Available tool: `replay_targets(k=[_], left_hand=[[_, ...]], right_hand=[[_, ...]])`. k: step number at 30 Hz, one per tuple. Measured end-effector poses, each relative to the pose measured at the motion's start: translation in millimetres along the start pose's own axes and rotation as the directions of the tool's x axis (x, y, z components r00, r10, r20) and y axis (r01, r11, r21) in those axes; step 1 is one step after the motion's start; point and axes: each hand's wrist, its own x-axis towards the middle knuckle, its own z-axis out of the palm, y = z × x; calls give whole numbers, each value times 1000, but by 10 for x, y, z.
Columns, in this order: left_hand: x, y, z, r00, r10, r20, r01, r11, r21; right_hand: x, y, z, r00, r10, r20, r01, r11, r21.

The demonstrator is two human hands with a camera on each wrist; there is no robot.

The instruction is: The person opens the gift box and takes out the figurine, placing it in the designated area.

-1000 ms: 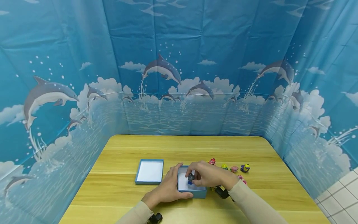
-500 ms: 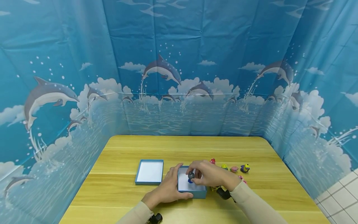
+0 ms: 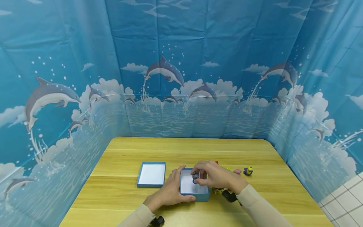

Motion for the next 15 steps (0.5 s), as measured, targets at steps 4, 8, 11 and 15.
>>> replay_targets(k=[4, 8, 11, 15], left_hand=[[-2, 6, -8, 1000, 2, -1, -2, 1000, 1], [-9, 10, -11, 1000, -2, 2, 2, 1000, -6], [-9, 7, -12, 1000, -7, 4, 7, 1000, -12], [3, -10, -9, 1000, -7, 6, 7, 1000, -12]], right_hand=[[-23, 8, -27, 1000, 2, -22, -3, 1000, -14], [-50, 25, -48, 999, 1, -38, -2, 1000, -15], [-77, 43, -65, 998, -8, -54, 7, 1000, -11], [-123, 66, -90, 997, -19, -78, 19, 1000, -5]])
